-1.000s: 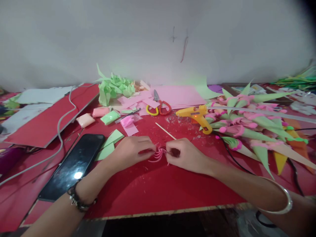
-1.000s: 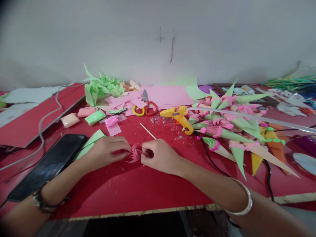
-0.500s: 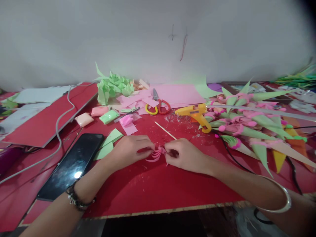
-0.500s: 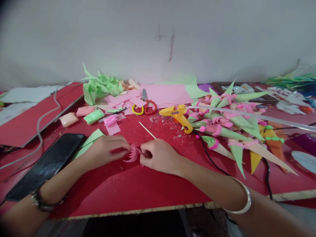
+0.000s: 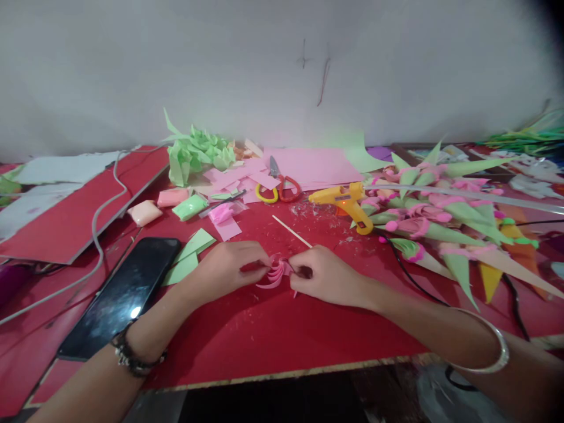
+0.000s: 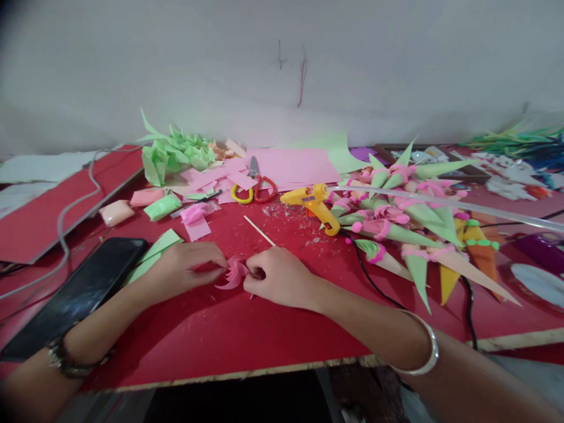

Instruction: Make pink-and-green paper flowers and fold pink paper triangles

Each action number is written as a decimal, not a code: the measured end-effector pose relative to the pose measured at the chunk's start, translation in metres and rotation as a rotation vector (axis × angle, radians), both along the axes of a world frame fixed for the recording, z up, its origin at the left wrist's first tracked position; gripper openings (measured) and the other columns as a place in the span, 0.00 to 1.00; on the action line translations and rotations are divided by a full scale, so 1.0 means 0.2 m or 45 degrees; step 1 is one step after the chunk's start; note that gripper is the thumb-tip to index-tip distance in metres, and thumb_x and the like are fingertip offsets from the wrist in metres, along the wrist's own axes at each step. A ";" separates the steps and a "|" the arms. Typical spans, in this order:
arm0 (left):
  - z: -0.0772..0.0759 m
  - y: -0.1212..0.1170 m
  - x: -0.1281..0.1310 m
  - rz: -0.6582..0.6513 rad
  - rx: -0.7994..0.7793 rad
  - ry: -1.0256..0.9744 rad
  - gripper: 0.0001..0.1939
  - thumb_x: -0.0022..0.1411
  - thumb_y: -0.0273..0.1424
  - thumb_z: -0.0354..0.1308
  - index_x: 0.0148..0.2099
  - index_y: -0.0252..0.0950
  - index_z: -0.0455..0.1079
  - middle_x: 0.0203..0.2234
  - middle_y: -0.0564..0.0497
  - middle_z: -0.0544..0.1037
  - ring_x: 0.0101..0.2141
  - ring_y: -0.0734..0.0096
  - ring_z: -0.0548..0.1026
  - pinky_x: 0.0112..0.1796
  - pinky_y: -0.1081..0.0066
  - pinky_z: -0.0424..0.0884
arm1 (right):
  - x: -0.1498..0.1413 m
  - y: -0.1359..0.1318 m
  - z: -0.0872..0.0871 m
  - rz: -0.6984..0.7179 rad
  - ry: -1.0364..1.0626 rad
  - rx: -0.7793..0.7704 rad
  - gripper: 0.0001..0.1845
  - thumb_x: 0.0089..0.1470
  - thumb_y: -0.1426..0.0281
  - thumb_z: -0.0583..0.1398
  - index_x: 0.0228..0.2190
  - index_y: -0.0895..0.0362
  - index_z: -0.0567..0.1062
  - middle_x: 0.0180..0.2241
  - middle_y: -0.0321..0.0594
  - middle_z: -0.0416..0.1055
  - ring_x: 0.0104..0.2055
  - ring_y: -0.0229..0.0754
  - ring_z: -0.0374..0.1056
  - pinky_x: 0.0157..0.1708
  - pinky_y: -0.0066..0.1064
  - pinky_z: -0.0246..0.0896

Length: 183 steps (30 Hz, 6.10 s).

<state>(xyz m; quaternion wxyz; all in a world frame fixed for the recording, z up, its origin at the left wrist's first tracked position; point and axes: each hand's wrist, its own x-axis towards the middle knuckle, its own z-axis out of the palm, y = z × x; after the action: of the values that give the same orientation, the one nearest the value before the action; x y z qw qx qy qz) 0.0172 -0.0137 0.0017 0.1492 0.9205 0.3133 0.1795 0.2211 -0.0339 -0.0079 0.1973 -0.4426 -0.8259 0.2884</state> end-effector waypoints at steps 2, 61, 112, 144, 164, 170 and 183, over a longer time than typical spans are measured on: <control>0.00 0.00 0.00 -0.006 0.000 -0.011 0.05 0.56 0.28 0.50 0.32 0.37 0.67 0.27 0.54 0.74 0.30 0.78 0.70 0.31 0.79 0.63 | 0.00 0.00 0.00 -0.002 0.004 -0.008 0.11 0.40 0.73 0.53 0.13 0.58 0.56 0.13 0.28 0.49 0.18 0.28 0.47 0.19 0.23 0.40; -0.01 -0.01 0.01 0.068 0.224 -0.179 0.04 0.56 0.29 0.51 0.35 0.37 0.66 0.25 0.55 0.72 0.26 0.79 0.69 0.28 0.79 0.62 | 0.01 0.00 0.02 -0.069 -0.031 0.263 0.09 0.41 0.74 0.53 0.16 0.58 0.56 0.15 0.29 0.54 0.19 0.29 0.49 0.21 0.23 0.40; -0.02 0.00 0.00 -0.103 0.526 0.036 0.10 0.60 0.33 0.47 0.31 0.37 0.68 0.23 0.55 0.71 0.24 0.79 0.67 0.26 0.76 0.59 | 0.01 -0.02 0.02 -0.007 0.001 0.278 0.07 0.48 0.69 0.54 0.22 0.58 0.66 0.16 0.29 0.59 0.18 0.28 0.54 0.20 0.21 0.44; -0.02 0.00 0.02 -0.022 0.485 0.017 0.08 0.59 0.32 0.49 0.30 0.36 0.66 0.22 0.57 0.71 0.22 0.81 0.66 0.23 0.78 0.55 | 0.02 0.00 0.02 0.037 0.216 0.240 0.08 0.52 0.70 0.54 0.31 0.58 0.73 0.26 0.36 0.72 0.25 0.31 0.64 0.26 0.20 0.54; -0.04 0.00 0.02 -0.031 0.513 0.018 0.10 0.59 0.33 0.48 0.27 0.35 0.64 0.20 0.57 0.69 0.22 0.80 0.64 0.23 0.77 0.55 | 0.01 -0.01 0.02 0.049 0.180 0.236 0.08 0.52 0.71 0.54 0.27 0.58 0.72 0.25 0.35 0.72 0.24 0.31 0.64 0.25 0.21 0.54; -0.04 0.00 0.02 -0.027 0.509 0.019 0.10 0.59 0.34 0.49 0.28 0.36 0.66 0.21 0.56 0.70 0.22 0.80 0.65 0.23 0.77 0.55 | 0.01 0.00 0.01 0.032 0.119 0.235 0.08 0.51 0.71 0.54 0.28 0.59 0.73 0.23 0.35 0.70 0.23 0.31 0.62 0.24 0.22 0.52; -0.04 0.00 0.02 -0.017 0.498 0.037 0.12 0.59 0.33 0.48 0.25 0.36 0.66 0.18 0.57 0.68 0.20 0.80 0.63 0.23 0.76 0.55 | 0.00 0.00 0.02 0.042 0.052 0.205 0.11 0.52 0.72 0.53 0.26 0.60 0.74 0.21 0.36 0.69 0.22 0.32 0.61 0.23 0.23 0.49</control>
<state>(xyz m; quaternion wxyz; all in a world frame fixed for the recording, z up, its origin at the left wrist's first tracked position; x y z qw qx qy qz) 0.0216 -0.0140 -0.0066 -0.0359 0.9365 0.2686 0.2225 0.2216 -0.0337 -0.0030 0.2444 -0.4058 -0.8493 0.2332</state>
